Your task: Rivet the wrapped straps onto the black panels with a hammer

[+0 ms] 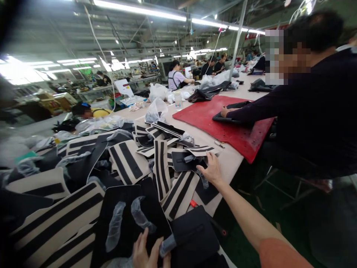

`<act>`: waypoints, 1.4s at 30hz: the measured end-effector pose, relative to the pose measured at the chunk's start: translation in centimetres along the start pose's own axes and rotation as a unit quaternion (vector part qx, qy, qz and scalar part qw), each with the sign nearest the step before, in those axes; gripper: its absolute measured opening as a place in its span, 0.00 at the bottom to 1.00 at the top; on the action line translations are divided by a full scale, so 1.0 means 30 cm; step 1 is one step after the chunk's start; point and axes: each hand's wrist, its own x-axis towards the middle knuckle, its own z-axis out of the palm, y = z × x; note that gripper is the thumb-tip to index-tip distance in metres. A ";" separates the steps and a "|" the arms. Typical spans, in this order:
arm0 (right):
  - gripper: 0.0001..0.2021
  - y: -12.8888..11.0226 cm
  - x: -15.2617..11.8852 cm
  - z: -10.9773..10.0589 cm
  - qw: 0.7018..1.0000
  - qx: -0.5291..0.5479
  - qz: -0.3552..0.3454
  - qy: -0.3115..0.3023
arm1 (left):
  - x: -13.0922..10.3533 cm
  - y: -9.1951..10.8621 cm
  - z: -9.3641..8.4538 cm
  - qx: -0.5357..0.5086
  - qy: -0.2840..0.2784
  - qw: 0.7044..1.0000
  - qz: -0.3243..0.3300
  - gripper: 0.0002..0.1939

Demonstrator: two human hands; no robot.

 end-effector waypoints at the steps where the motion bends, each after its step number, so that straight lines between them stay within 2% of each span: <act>1: 0.43 -0.015 0.026 0.009 1.000 -0.007 -0.017 -0.018 | 0.012 0.012 -0.004 0.003 0.010 0.999 -0.036 0.16; 3: 0.43 -0.049 0.068 0.034 0.996 -0.034 -0.052 -0.058 | 0.034 0.036 0.000 0.002 0.015 0.991 -0.130 0.31; 5: 0.39 -0.084 0.097 0.062 0.992 -0.071 -0.073 -0.079 | 0.059 0.052 0.010 -0.008 -0.025 0.970 -0.243 0.45; 8: 0.26 -0.124 0.123 0.096 0.989 -0.099 -0.079 -0.079 | 0.110 0.059 0.020 -0.019 -0.105 0.925 -0.366 0.52; 10: 0.21 -0.140 0.133 0.104 0.989 -0.091 -0.083 -0.077 | 0.154 0.055 0.011 -0.028 -0.142 0.909 -0.390 0.55; 13: 0.21 -0.148 0.139 0.104 0.990 -0.066 -0.099 -0.076 | 0.216 0.047 -0.022 -0.070 -0.193 0.885 -0.417 0.57; 16: 0.21 -0.147 0.137 0.107 0.992 -0.012 -0.118 -0.031 | 0.240 0.047 -0.055 -0.107 -0.189 0.867 -0.449 0.51; 21: 0.19 -0.179 0.136 0.109 0.985 0.092 -0.106 0.097 | 0.185 0.030 -0.060 -0.143 -0.114 0.882 -0.435 0.33; 23: 0.19 -0.217 0.142 0.098 0.980 0.125 -0.088 0.127 | 0.157 0.012 -0.061 -0.148 -0.090 0.898 -0.404 0.27; 26: 0.18 -0.304 0.133 0.074 0.970 0.173 -0.063 0.157 | 0.140 -0.024 -0.081 -0.107 -0.060 0.939 -0.321 0.17; 29: 0.19 -0.420 0.072 0.059 0.968 0.207 -0.074 0.118 | 0.164 -0.074 -0.117 -0.064 -0.025 0.972 -0.225 0.06; 32: 0.21 -0.544 -0.033 0.077 0.962 0.234 -0.127 0.053 | 0.220 -0.156 -0.151 -0.041 0.010 0.983 -0.180 0.06; 37: 0.19 -0.699 -0.179 0.130 0.941 0.276 -0.194 0.013 | 0.295 -0.307 -0.217 -0.037 0.003 0.974 -0.224 0.06; 40: 0.15 -0.755 -0.217 0.150 0.934 0.285 -0.216 0.020 | 0.298 -0.373 -0.281 -0.047 0.003 0.970 -0.237 0.05; 42: 0.13 -0.807 -0.229 0.184 0.919 0.310 -0.241 0.026 | 0.307 -0.432 -0.327 -0.040 0.030 0.971 -0.235 0.05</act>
